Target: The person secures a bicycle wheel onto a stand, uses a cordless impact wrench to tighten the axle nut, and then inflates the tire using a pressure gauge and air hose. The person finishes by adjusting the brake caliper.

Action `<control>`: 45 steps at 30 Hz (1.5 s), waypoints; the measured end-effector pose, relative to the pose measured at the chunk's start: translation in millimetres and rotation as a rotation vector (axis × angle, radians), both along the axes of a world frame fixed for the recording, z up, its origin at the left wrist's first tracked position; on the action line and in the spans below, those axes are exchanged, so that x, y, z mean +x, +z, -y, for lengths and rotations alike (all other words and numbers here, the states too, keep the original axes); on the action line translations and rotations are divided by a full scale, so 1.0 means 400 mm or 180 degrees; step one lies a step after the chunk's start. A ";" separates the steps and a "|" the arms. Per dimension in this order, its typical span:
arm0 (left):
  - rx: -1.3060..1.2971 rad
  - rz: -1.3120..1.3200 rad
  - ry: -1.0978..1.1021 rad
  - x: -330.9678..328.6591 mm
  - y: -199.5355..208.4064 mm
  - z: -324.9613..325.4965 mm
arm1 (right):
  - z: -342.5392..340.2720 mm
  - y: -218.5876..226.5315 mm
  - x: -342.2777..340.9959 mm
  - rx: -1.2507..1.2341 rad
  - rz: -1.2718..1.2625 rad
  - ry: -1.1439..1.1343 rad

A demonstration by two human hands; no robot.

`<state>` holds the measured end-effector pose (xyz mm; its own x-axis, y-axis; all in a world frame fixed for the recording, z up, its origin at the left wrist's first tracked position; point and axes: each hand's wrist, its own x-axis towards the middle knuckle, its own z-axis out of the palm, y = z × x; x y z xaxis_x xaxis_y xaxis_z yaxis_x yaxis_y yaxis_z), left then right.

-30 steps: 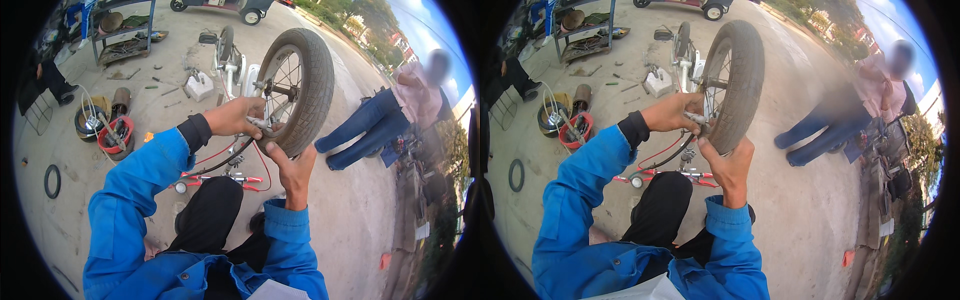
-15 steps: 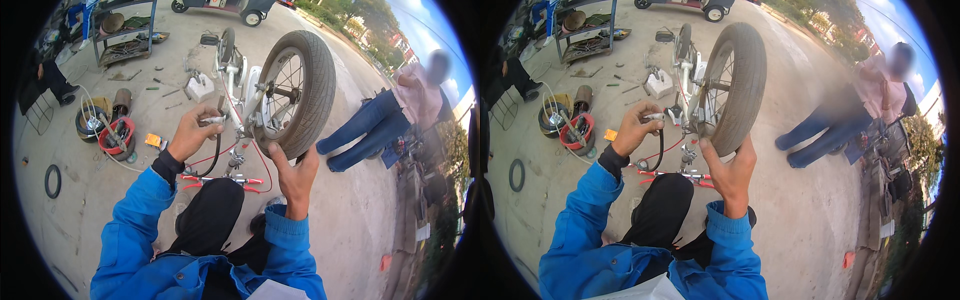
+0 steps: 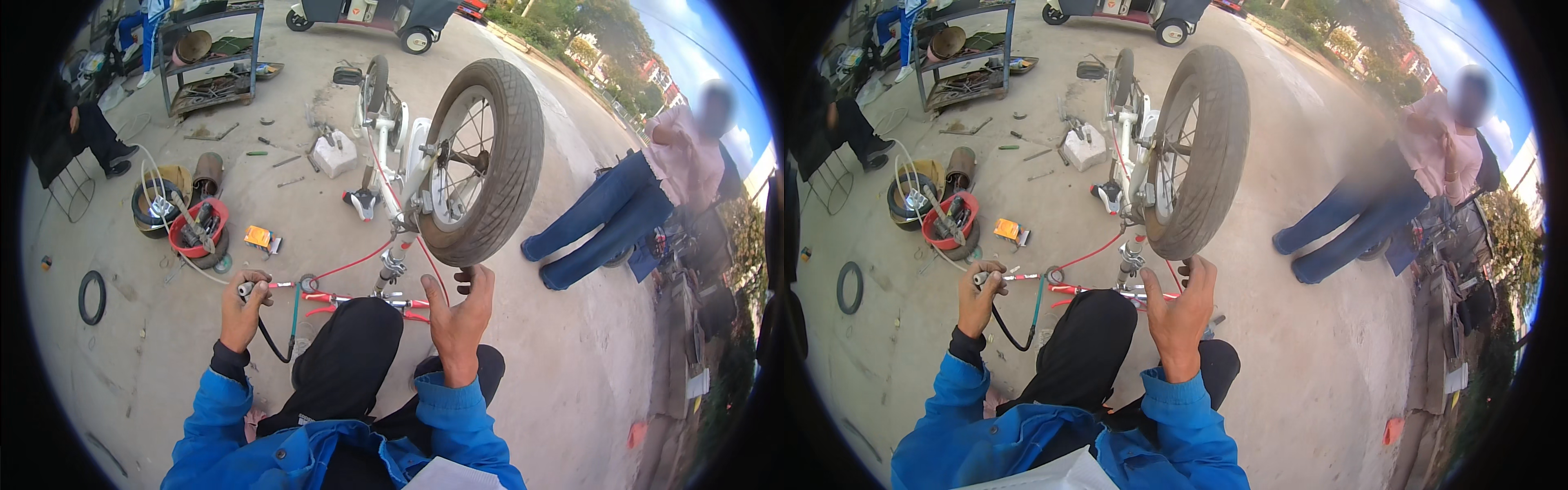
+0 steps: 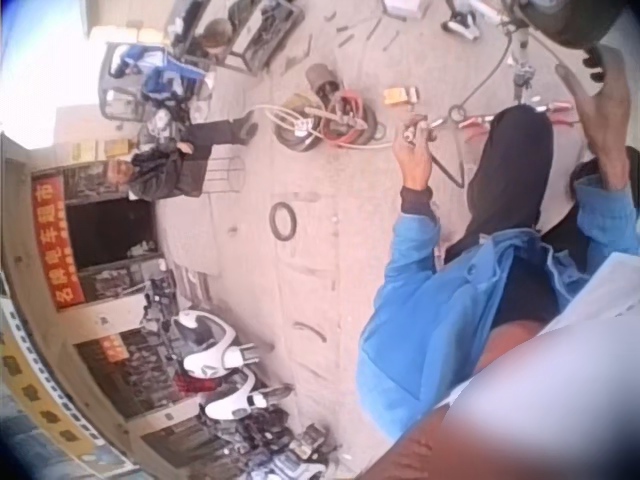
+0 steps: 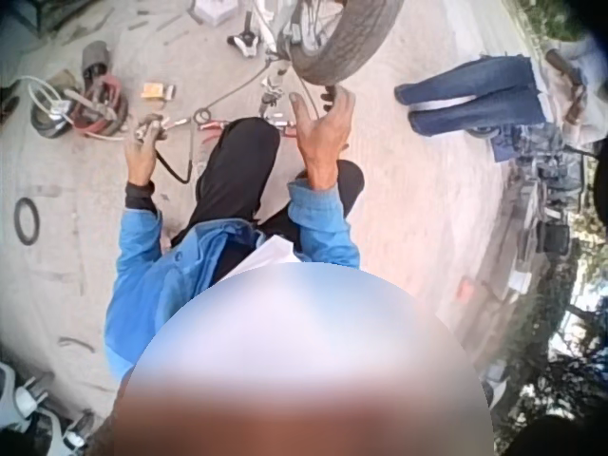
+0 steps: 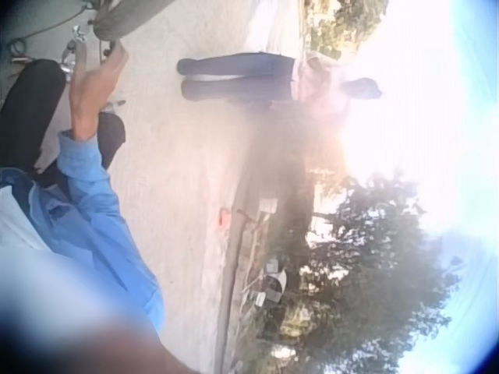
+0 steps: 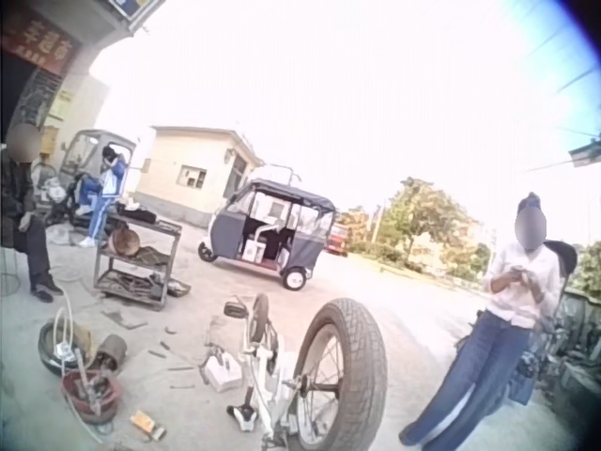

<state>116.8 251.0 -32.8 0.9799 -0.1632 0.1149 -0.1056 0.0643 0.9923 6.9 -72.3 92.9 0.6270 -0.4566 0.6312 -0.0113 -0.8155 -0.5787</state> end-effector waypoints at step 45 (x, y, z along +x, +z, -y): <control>0.2530 0.1537 -0.1470 -0.051 0.137 0.039 | -0.008 0.058 0.051 -0.0340 0.0805 -0.0071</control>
<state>96.4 235.4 22.2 0.6808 -0.7116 0.1736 -0.6348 -0.4549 0.6246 27.5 -69.0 116.1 0.4338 -0.3909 0.8118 0.1041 -0.8732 -0.4761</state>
